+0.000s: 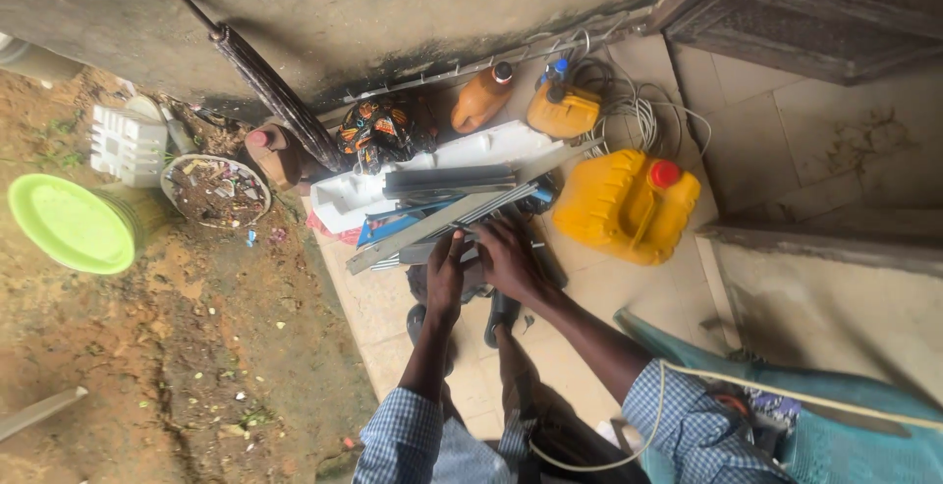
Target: Assemble metal rails and rods.
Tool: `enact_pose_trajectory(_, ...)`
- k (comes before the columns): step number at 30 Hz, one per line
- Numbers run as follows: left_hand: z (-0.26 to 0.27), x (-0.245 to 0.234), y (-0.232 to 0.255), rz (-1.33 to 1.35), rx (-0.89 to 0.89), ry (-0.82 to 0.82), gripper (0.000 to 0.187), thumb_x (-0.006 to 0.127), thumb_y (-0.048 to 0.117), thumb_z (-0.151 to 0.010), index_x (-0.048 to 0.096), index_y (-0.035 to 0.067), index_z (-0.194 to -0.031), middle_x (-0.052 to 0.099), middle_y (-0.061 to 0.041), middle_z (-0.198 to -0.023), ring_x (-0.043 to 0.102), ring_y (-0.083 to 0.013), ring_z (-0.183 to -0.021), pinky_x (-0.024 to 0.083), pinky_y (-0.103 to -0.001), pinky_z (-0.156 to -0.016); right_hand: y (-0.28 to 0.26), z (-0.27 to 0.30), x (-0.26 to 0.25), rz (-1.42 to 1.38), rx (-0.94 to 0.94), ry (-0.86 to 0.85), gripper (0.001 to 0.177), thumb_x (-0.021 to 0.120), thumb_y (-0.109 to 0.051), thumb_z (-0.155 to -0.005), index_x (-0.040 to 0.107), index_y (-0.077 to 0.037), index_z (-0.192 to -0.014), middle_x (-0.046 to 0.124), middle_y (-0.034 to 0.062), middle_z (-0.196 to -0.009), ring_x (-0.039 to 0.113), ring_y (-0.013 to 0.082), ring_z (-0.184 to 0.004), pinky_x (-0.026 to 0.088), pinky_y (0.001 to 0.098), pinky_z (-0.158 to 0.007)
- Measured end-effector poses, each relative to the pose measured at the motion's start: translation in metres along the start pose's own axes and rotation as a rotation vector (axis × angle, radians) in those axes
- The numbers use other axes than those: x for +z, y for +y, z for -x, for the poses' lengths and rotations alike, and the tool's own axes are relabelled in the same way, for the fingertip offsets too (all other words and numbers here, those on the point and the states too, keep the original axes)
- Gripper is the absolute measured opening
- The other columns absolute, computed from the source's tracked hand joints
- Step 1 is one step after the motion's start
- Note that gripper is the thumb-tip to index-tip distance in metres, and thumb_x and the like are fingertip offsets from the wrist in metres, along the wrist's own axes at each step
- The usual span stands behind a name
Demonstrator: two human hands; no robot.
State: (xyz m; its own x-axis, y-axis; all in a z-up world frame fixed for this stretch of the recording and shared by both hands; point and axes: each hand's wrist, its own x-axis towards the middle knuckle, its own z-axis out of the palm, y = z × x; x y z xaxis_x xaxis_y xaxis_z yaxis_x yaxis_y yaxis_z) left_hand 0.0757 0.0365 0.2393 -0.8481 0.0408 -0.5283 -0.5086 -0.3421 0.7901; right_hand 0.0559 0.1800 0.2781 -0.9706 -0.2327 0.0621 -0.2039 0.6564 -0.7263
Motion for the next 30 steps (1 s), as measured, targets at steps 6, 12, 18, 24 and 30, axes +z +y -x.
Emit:
enact_pose_trajectory(6, 0.022, 0.002, 0.015, -0.036, -0.047, -0.088, 0.053, 0.057, 0.041, -0.101, 0.058, -0.001, -0.134, 0.064, -0.015, -0.13, 0.062, -0.0272, -0.122, 0.057, -0.039, -0.093, -0.035, 0.022, -0.036, 0.06, 0.0, 0.135, 0.03, 0.065, 0.0, -0.089, 0.066, 0.002, -0.119, 0.068, 0.0223, -0.114, 0.06, 0.0409, -0.11, 0.047, 0.0487, -0.096)
enact_pose_trajectory(12, 0.039, 0.001, 0.04, -0.133, -0.088, -0.245, 0.055, 0.055, 0.043, -0.102, 0.058, -0.001, -0.136, 0.065, -0.015, -0.131, 0.064, -0.0272, -0.121, 0.057, -0.039, -0.093, -0.07, 0.038, -0.05, 0.151, 0.139, 0.177, 0.034, 0.066, -0.002, -0.088, 0.065, 0.003, -0.122, 0.067, 0.0218, -0.114, 0.061, 0.0405, -0.109, 0.046, 0.049, -0.094)
enact_pose_trajectory(18, 0.066, -0.012, 0.092, -0.089, -0.06, -0.456, 0.05, 0.054, 0.039, -0.105, 0.061, -0.002, -0.134, 0.068, -0.013, -0.125, 0.064, -0.0227, -0.115, 0.056, -0.039, -0.095, -0.115, 0.059, -0.031, 0.181, 0.148, 0.316, 0.036, 0.066, -0.002, -0.086, 0.064, 0.0, -0.122, 0.067, 0.021, -0.116, 0.061, 0.0393, -0.112, 0.048, 0.0482, -0.099)
enact_pose_trajectory(24, 0.095, -0.018, 0.127, -0.089, -0.027, -0.62, 0.044, 0.053, 0.037, -0.107, 0.063, 0.0, -0.128, 0.069, -0.01, -0.121, 0.066, -0.0204, -0.109, 0.056, -0.037, -0.092, -0.17, 0.077, -0.029, 0.23, 0.236, 0.334, 0.038, 0.067, -0.002, -0.086, 0.063, -0.001, -0.123, 0.067, 0.0213, -0.118, 0.06, 0.0394, -0.114, 0.045, 0.0495, -0.101)
enact_pose_trajectory(30, 0.113, -0.009, 0.131, -0.196, -0.071, -0.662, 0.041, 0.054, 0.035, -0.106, 0.064, 0.002, -0.128, 0.068, -0.007, -0.117, 0.064, -0.0166, -0.104, 0.054, -0.034, -0.088, -0.204, 0.098, -0.043, 0.311, 0.188, 0.473, 0.042, 0.066, 0.0, -0.081, 0.062, 0.0, -0.123, 0.066, 0.022, -0.122, 0.059, 0.0406, -0.116, 0.045, 0.0494, -0.101)
